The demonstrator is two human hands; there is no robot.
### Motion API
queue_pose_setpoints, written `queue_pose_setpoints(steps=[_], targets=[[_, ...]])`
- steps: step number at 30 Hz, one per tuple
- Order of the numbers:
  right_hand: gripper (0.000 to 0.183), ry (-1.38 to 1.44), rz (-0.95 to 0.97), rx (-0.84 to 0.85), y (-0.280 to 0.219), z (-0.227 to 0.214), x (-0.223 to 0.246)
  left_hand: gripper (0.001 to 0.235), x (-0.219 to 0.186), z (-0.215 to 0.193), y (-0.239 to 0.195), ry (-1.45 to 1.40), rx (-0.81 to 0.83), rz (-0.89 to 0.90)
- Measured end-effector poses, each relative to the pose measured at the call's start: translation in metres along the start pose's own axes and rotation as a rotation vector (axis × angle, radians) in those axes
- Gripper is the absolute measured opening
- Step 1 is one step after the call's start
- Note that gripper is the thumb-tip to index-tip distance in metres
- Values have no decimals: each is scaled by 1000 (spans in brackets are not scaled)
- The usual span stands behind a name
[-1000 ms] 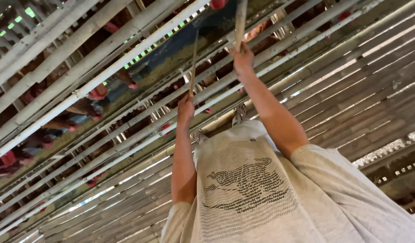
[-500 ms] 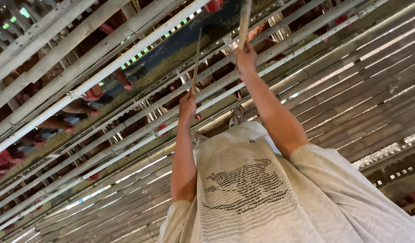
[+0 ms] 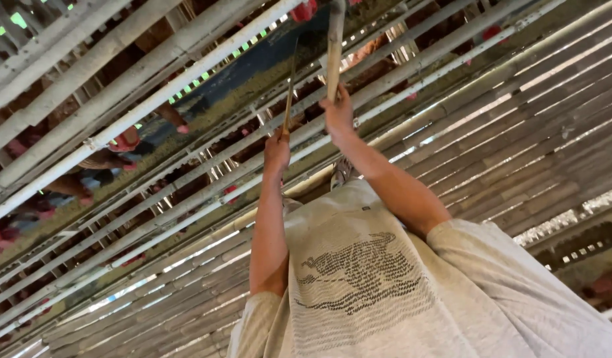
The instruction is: Spreading chicken feed along a feeding trough using wooden sticks in a poultry barn
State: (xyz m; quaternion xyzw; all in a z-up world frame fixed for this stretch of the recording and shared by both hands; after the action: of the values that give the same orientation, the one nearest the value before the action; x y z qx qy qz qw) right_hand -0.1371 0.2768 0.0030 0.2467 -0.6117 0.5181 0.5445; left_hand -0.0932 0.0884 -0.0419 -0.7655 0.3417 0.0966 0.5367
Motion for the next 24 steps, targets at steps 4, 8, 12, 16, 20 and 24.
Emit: queue_pose_setpoints(steps=[4,8,12,16,20,24], targets=[[67,-98,139,28,35,-12,-64,60,23,10,26,24,-18,-36],[65,-106,174,-107,72,-16,-28,60,11,6,16,-22,11,-102],[71,-105,184,-205,120,-48,-26,57,17,15,25,-92,79,-124],[63,-234,191,-136,86,-37,-9,58,7,21,28,-65,76,-117],[71,-193,182,18,51,-17,-26,52,-19,27,22,29,80,-88],[70,-202,223,-1,57,-30,-13,54,-30,44,38,92,73,-88]])
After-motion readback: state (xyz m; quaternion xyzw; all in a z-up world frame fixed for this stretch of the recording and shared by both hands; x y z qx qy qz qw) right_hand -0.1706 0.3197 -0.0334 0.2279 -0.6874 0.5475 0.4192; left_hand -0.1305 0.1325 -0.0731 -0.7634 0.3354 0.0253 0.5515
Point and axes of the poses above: each hand's wrist, its own y-axis towards the middle knuckle, its own z-axis out of the palm, x = y × z, the point moved 9 cm from there along y, towards the middle knuckle, and after that the axes turned 10 degrees about -z, right-handed, at the moved point
